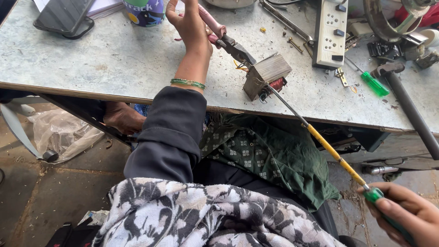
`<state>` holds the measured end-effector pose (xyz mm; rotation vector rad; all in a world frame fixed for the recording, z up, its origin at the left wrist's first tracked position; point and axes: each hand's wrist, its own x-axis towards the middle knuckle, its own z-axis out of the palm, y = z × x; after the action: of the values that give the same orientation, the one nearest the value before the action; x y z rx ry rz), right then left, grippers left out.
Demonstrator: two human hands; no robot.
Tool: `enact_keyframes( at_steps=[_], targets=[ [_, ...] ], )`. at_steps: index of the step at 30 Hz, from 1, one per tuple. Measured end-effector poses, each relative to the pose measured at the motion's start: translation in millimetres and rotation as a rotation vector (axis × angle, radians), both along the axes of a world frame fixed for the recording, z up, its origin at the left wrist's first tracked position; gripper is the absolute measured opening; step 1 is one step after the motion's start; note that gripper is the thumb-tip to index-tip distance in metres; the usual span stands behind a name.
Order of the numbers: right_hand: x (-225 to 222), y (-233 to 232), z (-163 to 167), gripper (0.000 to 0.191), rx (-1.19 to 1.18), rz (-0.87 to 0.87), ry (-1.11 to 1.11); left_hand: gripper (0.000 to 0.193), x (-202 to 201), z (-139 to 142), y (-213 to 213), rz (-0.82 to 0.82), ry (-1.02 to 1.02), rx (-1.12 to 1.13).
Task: The person disassembles and repairs an electrical transformer using pliers, a screwdriver, and a hammer on a workbench.
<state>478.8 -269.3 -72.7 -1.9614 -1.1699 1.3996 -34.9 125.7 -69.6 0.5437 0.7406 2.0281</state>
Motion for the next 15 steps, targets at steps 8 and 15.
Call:
enact_keyframes(
  at_steps=[8,15],
  targets=[
    [-84,-1,36,0.038,0.939,0.318,-0.906,0.089,-5,12,-13,-0.059,-0.039,-0.097],
    [-59,14,21,0.044,-0.011,0.207,0.210,0.091,-6,13,-10,-0.014,0.010,-0.071]
  ],
)
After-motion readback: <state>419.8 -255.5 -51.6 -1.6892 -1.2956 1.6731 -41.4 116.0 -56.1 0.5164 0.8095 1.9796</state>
